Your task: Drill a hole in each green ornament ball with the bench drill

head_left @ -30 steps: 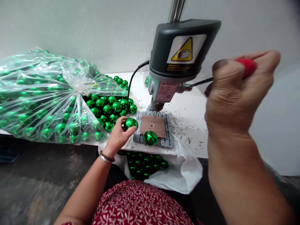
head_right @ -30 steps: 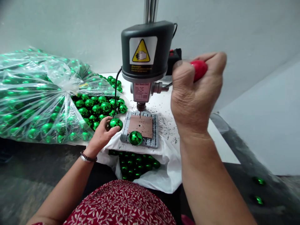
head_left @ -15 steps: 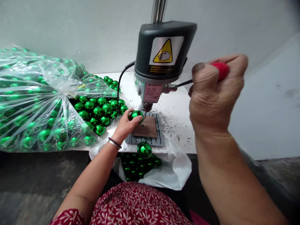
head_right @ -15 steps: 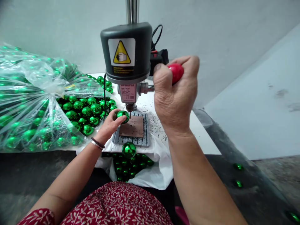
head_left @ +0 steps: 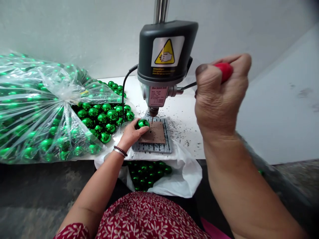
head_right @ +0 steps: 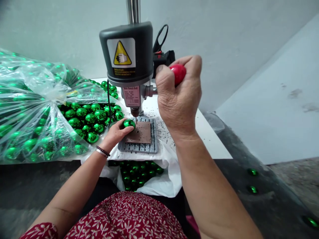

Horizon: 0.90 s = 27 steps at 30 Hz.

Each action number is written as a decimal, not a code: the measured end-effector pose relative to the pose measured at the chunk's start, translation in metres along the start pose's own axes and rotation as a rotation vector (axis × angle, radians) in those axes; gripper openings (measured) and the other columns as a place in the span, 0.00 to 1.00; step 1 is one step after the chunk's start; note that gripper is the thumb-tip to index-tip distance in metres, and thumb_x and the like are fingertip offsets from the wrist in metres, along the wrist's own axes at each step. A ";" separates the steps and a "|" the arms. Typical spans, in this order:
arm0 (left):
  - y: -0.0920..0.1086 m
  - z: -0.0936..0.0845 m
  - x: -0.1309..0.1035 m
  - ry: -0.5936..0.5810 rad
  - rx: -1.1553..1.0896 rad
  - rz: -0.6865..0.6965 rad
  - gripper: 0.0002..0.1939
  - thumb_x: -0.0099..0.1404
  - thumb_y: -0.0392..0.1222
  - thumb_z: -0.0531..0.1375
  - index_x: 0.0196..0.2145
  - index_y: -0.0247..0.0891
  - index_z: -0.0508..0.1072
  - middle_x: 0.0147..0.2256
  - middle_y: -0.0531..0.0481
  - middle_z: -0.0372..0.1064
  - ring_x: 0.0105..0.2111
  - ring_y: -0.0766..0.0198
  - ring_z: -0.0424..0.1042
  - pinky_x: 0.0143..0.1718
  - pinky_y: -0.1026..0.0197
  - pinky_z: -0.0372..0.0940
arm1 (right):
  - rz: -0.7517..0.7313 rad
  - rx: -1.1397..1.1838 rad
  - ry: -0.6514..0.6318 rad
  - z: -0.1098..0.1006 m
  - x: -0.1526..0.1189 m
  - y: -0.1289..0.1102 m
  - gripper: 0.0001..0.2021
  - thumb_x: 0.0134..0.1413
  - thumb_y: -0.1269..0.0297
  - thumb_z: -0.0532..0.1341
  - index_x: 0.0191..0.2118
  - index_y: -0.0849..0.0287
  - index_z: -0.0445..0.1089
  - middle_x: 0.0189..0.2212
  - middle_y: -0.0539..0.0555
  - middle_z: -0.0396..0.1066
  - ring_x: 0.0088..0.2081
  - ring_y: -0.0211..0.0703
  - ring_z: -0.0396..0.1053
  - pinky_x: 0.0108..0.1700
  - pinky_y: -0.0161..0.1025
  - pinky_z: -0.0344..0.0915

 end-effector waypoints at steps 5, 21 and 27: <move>0.001 0.009 0.003 -0.022 0.103 0.001 0.26 0.59 0.52 0.64 0.52 0.37 0.78 0.47 0.45 0.78 0.48 0.52 0.74 0.54 0.54 0.66 | 0.003 -0.047 0.059 -0.003 0.002 -0.010 0.12 0.62 0.55 0.55 0.35 0.59 0.55 0.30 0.42 0.56 0.32 0.23 0.56 0.41 0.32 0.58; -0.002 0.015 0.008 -0.067 0.180 -0.023 0.34 0.58 0.49 0.68 0.61 0.41 0.74 0.52 0.47 0.79 0.53 0.53 0.75 0.58 0.55 0.65 | 0.371 -0.329 -0.115 0.025 0.063 0.007 0.18 0.66 0.61 0.54 0.26 0.57 0.49 0.24 0.43 0.47 0.29 0.28 0.42 0.40 0.36 0.46; 0.017 0.021 0.000 -0.098 0.436 0.004 0.34 0.57 0.47 0.69 0.61 0.44 0.74 0.49 0.46 0.79 0.51 0.47 0.74 0.57 0.48 0.65 | 0.370 -0.287 -0.102 0.022 0.060 0.008 0.18 0.65 0.61 0.55 0.26 0.57 0.48 0.25 0.43 0.46 0.29 0.28 0.42 0.40 0.35 0.47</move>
Point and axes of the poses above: each hand's wrist, its own x-axis towards the middle knuckle, its own z-axis out of the palm, y = z × x, the point moved 10 cm from there along x, towards the middle knuckle
